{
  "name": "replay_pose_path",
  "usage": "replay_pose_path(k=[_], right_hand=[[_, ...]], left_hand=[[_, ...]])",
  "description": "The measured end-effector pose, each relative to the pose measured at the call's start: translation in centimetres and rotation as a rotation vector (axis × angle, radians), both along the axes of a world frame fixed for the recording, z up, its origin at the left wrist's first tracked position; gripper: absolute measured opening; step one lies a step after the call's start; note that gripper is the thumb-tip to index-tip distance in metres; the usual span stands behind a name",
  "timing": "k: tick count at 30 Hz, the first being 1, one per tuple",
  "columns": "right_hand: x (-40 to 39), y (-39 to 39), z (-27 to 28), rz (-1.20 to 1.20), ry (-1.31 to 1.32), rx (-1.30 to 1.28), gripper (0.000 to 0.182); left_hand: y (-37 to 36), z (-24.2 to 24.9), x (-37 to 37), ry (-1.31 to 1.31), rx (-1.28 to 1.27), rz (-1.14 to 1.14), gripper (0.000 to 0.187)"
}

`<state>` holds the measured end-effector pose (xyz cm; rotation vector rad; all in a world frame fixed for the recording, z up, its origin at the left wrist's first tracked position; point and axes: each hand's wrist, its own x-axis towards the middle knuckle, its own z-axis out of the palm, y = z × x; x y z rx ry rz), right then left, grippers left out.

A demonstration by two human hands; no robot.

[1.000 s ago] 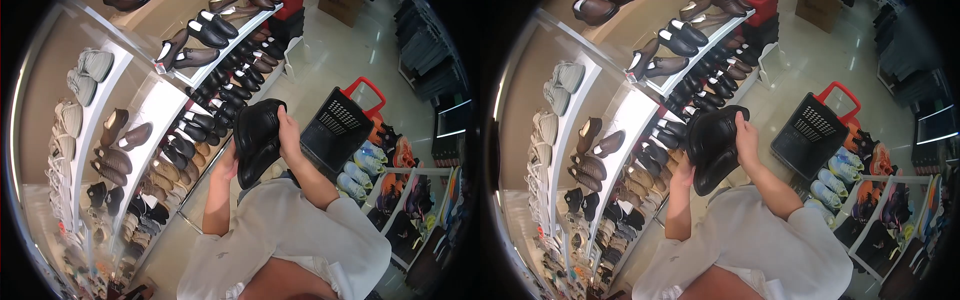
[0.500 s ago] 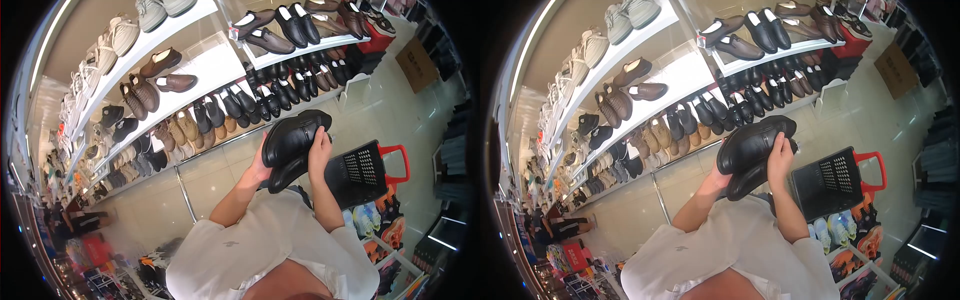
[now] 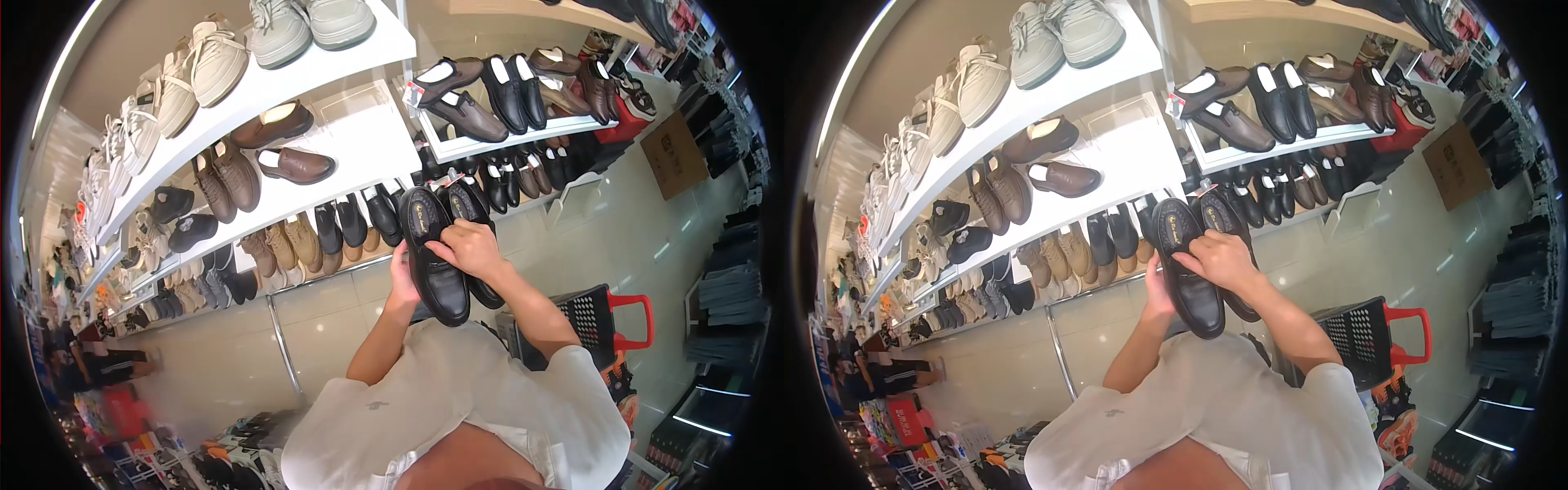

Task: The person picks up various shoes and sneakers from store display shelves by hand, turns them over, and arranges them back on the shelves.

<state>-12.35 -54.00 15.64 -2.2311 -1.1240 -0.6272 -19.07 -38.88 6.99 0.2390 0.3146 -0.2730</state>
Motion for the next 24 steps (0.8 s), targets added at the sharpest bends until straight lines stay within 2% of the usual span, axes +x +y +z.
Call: replay_pose_path(k=[3, 5, 6, 8, 10, 12, 16, 18, 24], right_hand=[[4.0, 3.6, -0.8, 0.026, -0.014, -0.035, 0.037], [6.8, 6.0, -1.6, 0.031, -0.022, -0.052, 0.039], [8.3, 7.3, -2.1, 0.032, -0.026, -0.054, 0.039], [11.1, 9.7, -3.3, 0.018, -0.058, -0.056, 0.040], [14.0, 12.2, -4.1, 0.001, -0.052, -0.060, 0.040], [17.0, 14.6, -4.3, -0.026, -0.099, -0.016, 0.039], [22.6, 18.9, -4.8, -0.043, -0.171, 0.024, 0.039], [24.8, 20.9, -4.9, -0.076, -0.188, 0.014, 0.040], [30.3, 24.8, -7.2, -0.058, -0.026, -0.042, 0.033]], left_hand=[[3.0, -0.8, 3.1, 0.004, 0.055, 0.058, 0.055], [5.6, -1.1, 5.2, 0.024, 0.234, 0.058, 0.049], [7.0, -1.4, 6.2, 0.021, 0.232, 0.060, 0.049], [10.0, -3.1, 7.1, 0.294, 0.541, -0.077, 0.043], [13.0, -5.6, 7.5, 0.344, 0.545, -0.046, 0.037], [15.5, -6.4, 7.9, 0.170, 0.508, -0.011, 0.036], [17.5, -5.5, 9.4, 0.327, 0.518, 0.118, 0.028], [18.1, -5.4, 10.3, 0.308, 0.502, 0.123, 0.028], [18.7, -6.1, 10.4, 0.290, 0.467, 0.091, 0.027]])
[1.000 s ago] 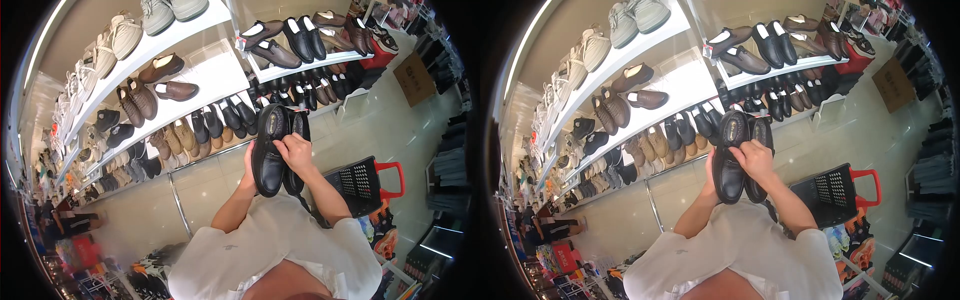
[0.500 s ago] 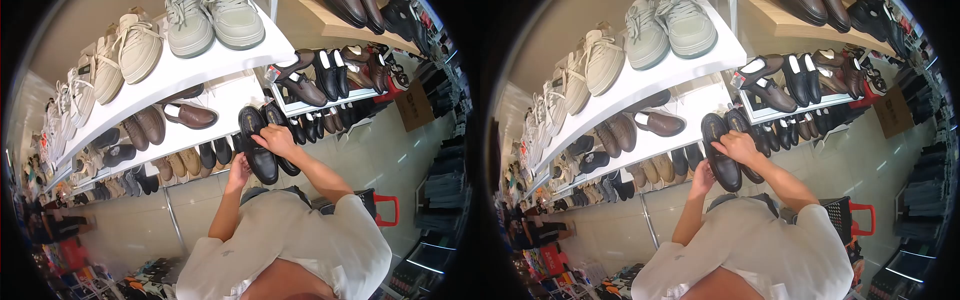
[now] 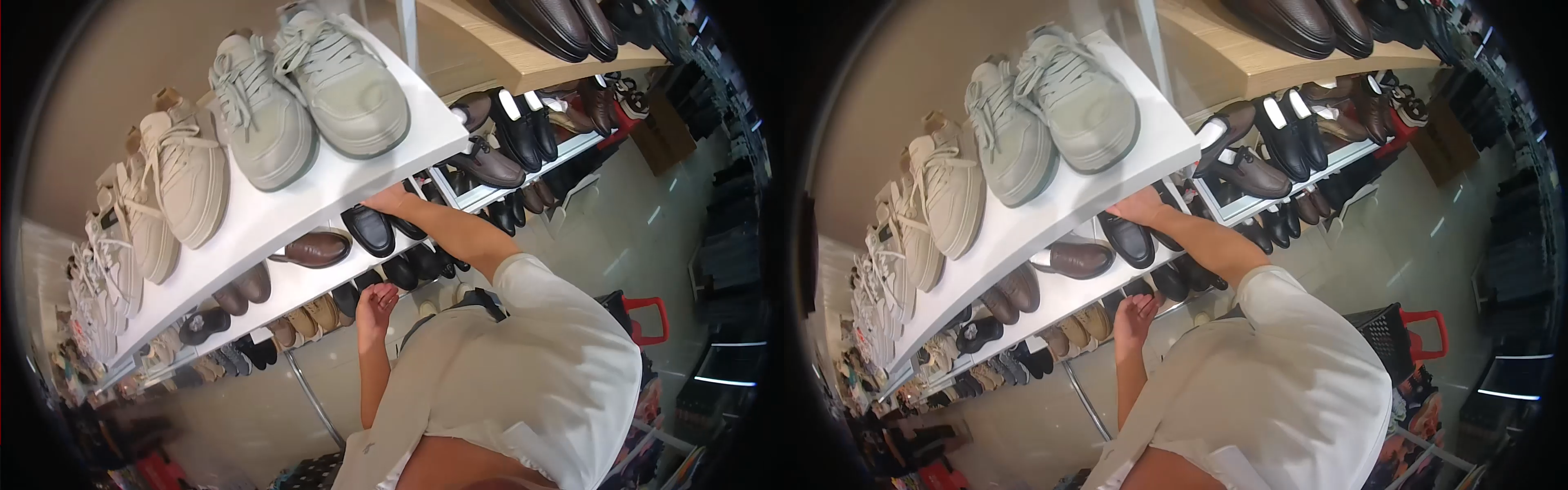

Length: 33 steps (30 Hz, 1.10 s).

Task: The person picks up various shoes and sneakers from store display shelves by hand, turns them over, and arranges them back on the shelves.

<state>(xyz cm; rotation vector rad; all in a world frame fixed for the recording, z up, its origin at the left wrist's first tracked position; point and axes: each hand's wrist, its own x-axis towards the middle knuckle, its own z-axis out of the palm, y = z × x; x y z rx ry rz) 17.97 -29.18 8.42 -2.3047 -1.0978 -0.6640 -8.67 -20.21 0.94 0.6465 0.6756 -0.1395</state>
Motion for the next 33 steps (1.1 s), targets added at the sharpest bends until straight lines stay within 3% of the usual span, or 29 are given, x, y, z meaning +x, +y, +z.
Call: replay_pose_path(k=[2, 4, 7, 9, 12, 15, 16, 18, 22, 30, 33], right_hand=[[0.7, 0.5, -1.4, 0.001, 0.065, 0.046, 0.040], [0.7, 0.9, -3.1, 0.029, -0.116, 0.063, 0.046], [-0.4, 0.6, -1.9, 0.052, 0.030, -0.039, 0.045], [-1.1, 0.2, 0.1, 0.173, 0.436, -0.034, 0.040], [-1.8, -0.1, -1.0, 0.174, 0.206, 0.071, 0.038], [-3.4, -0.8, -1.8, 0.142, 0.208, 0.033, 0.041], [-4.3, -1.7, -2.0, 0.079, -0.011, 0.118, 0.040], [-6.2, -3.8, -2.2, 0.022, -0.056, 0.156, 0.039], [-9.9, -10.5, -3.9, -0.011, 0.151, 0.160, 0.033], [-16.6, -27.0, -9.8, -0.587, 0.503, 0.303, 0.018], [-18.1, -33.0, -10.8, -0.758, 0.512, 0.412, 0.017]], left_hand=[[0.2, 0.3, -0.5, 0.025, -0.002, -0.020, 0.026], [0.6, 0.4, -0.6, 0.050, 0.040, -0.032, 0.030], [1.1, 0.2, -0.4, 0.101, 0.018, -0.034, 0.025], [1.5, -0.3, -0.3, 0.100, 0.012, -0.064, 0.028], [1.3, -0.7, 0.9, 0.098, 0.017, -0.104, 0.032], [0.6, -1.1, 2.2, 0.111, 0.060, -0.175, 0.033], [0.5, -1.4, 2.6, 0.110, 0.086, -0.204, 0.034], [-0.1, -2.2, 3.5, 0.081, 0.064, -0.274, 0.035], [-3.1, -1.9, 6.0, 0.071, 0.092, -0.464, 0.035], [-11.5, -1.9, 10.3, 0.142, 0.047, -0.730, 0.029], [-16.0, -1.9, 12.1, 0.136, 0.053, -0.810, 0.028]])
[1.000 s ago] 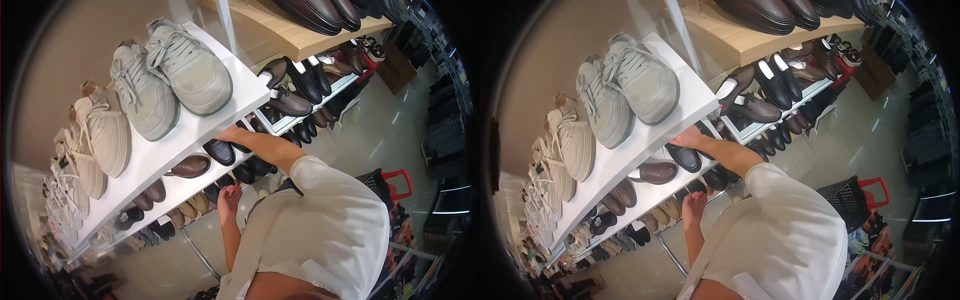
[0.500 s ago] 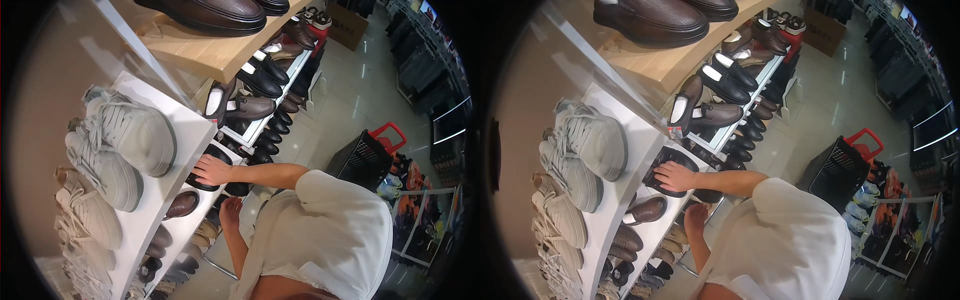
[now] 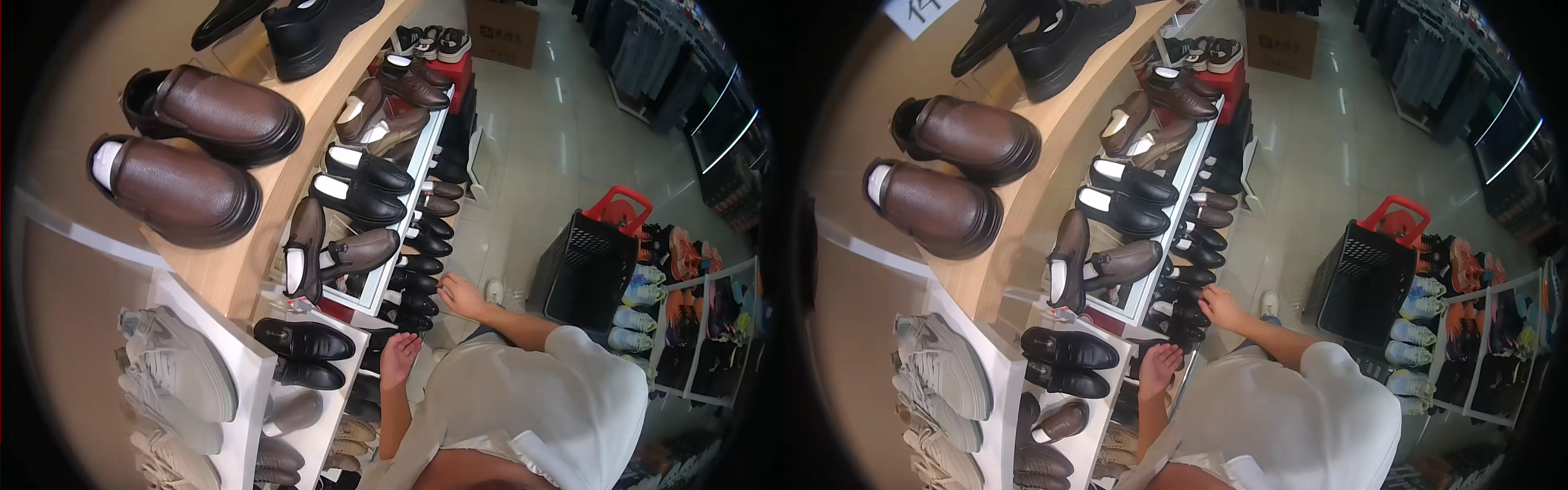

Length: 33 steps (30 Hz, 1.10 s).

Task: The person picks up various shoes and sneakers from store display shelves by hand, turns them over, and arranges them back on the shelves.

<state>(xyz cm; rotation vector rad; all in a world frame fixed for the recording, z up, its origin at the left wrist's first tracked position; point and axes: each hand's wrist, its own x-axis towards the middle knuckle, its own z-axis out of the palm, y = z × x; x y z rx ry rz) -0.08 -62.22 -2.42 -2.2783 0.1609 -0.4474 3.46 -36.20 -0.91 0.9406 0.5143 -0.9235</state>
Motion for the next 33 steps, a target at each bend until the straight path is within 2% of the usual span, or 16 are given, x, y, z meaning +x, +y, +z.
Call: replay_pose_path(k=[2, 4, 5, 7, 9, 11, 14, 19, 23, 25, 26, 28, 30, 32, 33], right_hand=[[-0.4, -4.4, -0.8, -0.080, 0.053, 0.046, 0.017], [-1.1, -8.2, -1.7, -0.257, 0.074, 0.161, 0.015], [-1.0, -10.5, -2.0, -0.246, 0.065, 0.165, 0.015], [-1.3, -14.3, -2.4, -0.361, 0.150, 0.252, 0.015], [-1.1, -18.3, -2.7, -0.374, 0.129, 0.280, 0.015], [-1.1, -22.8, -2.9, -0.385, 0.124, 0.300, 0.016], [-0.6, -28.6, -1.5, -0.358, 0.160, 0.323, 0.018], [-0.1, -34.7, -0.4, -0.471, 0.206, 0.356, 0.022], [2.2, -36.4, 0.0, -0.437, 0.286, 0.339, 0.024], [3.7, -37.1, 0.3, -0.273, 0.315, 0.366, 0.026], [5.0, -37.9, 0.6, -0.275, 0.310, 0.355, 0.026], [7.4, -38.8, 1.7, -0.101, 0.275, 0.112, 0.034], [10.3, -39.8, 3.5, -0.040, 0.300, 0.019, 0.039], [14.2, -41.5, 5.7, 0.022, 0.322, -0.085, 0.043], [16.4, -42.2, 6.5, 0.074, 0.297, -0.171, 0.046]], left_hand=[[-3.8, 0.6, 1.2, -0.033, 0.009, -0.009, 0.028], [-8.2, 1.5, 2.4, -0.064, 0.041, -0.020, 0.030], [-10.9, 1.9, 3.2, -0.075, 0.044, -0.010, 0.030], [-15.4, 3.0, 4.1, -0.085, 0.037, -0.091, 0.033], [-20.3, 3.0, 5.3, -0.120, 0.036, -0.120, 0.035], [-25.3, 2.9, 6.2, -0.117, 0.023, -0.240, 0.031], [-31.9, 3.7, 7.2, -0.143, 0.036, -0.259, 0.033], [-37.9, 3.5, 7.9, -0.162, 0.036, -0.355, 0.035], [-39.7, 3.3, 9.9, -0.144, 0.056, -0.373, 0.034], [-40.2, 2.5, 11.1, -0.099, 0.017, -0.329, 0.033], [-40.5, 2.2, 11.8, -0.120, 0.008, -0.316, 0.033], [-41.6, 1.7, 13.9, -0.140, 0.002, -0.312, 0.033], [-42.5, 1.3, 15.7, -0.161, -0.006, -0.308, 0.033], [-44.1, 0.9, 17.4, -0.369, 0.198, -0.342, 0.030], [-44.8, 0.9, 18.3, -0.370, 0.190, -0.344, 0.030]])
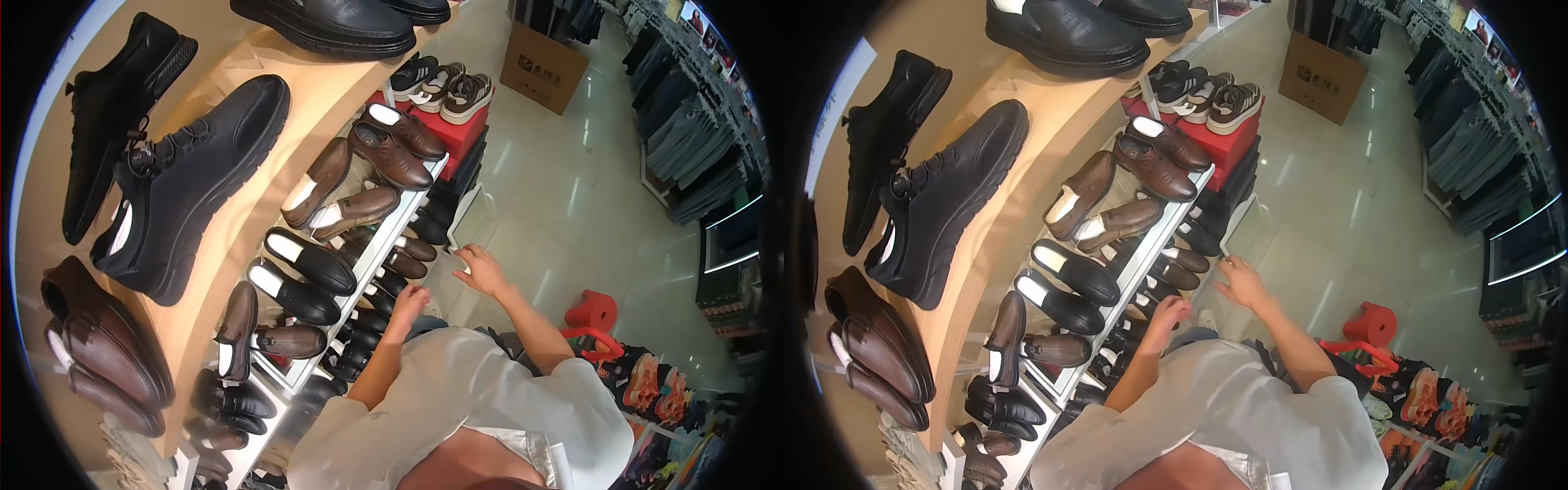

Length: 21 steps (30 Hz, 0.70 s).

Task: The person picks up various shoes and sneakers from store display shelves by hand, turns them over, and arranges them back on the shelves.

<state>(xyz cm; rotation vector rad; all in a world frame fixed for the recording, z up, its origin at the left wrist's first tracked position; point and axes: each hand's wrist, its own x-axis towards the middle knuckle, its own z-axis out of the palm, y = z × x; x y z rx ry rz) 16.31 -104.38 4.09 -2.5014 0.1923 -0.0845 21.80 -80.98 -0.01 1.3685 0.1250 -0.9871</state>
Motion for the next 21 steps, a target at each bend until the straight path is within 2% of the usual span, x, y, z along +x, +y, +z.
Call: replay_pose_path(k=[3, 5, 6, 7, 9, 11, 15, 16, 17, 18, 21], right_hand=[[7.1, -2.2, 1.4, 0.137, -0.110, -0.116, 0.053], [11.9, -3.4, 3.2, 0.180, -0.167, -0.206, 0.056], [14.4, -4.0, 4.0, 0.199, -0.195, -0.232, 0.056], [16.7, -4.4, 4.7, 0.218, -0.224, -0.255, 0.056], [21.4, -5.3, 5.8, 0.227, -0.248, -0.306, 0.060], [25.9, -6.4, 6.6, 0.238, -0.299, -0.366, 0.064], [32.6, -8.3, 6.4, 0.207, -0.324, -0.397, 0.068], [33.4, -8.6, 6.2, 0.223, -0.329, -0.393, 0.068], [34.0, -8.9, 6.0, 0.225, -0.196, -0.330, 0.069], [34.8, -9.1, 5.8, 0.227, -0.065, -0.270, 0.069], [35.4, -9.7, 4.7, 0.219, -0.076, -0.193, 0.068]], left_hand=[[-1.9, -0.3, 3.2, -0.461, 0.294, -0.070, 0.025], [-3.4, 0.5, 5.2, -0.934, 0.284, 0.004, 0.027], [-4.5, 2.1, 7.3, -1.091, 0.240, 0.057, 0.031], [-5.2, 3.4, 9.7, -1.134, 0.246, 0.020, 0.032], [-7.1, 6.9, 14.3, -1.368, 0.290, 0.139, 0.043], [-8.8, 9.4, 18.1, -1.402, 0.454, 0.123, 0.064], [-13.0, 9.5, 23.4, -1.372, 0.690, 0.200, 0.072], [-13.9, 8.7, 24.6, -1.266, 0.735, 0.190, 0.078], [-14.7, 7.9, 25.4, -1.157, 0.777, 0.184, 0.083], [-15.5, 7.5, 25.9, -1.154, 0.790, 0.204, 0.083], [-18.1, 6.3, 26.5, -0.901, 0.832, 0.367, 0.099]])
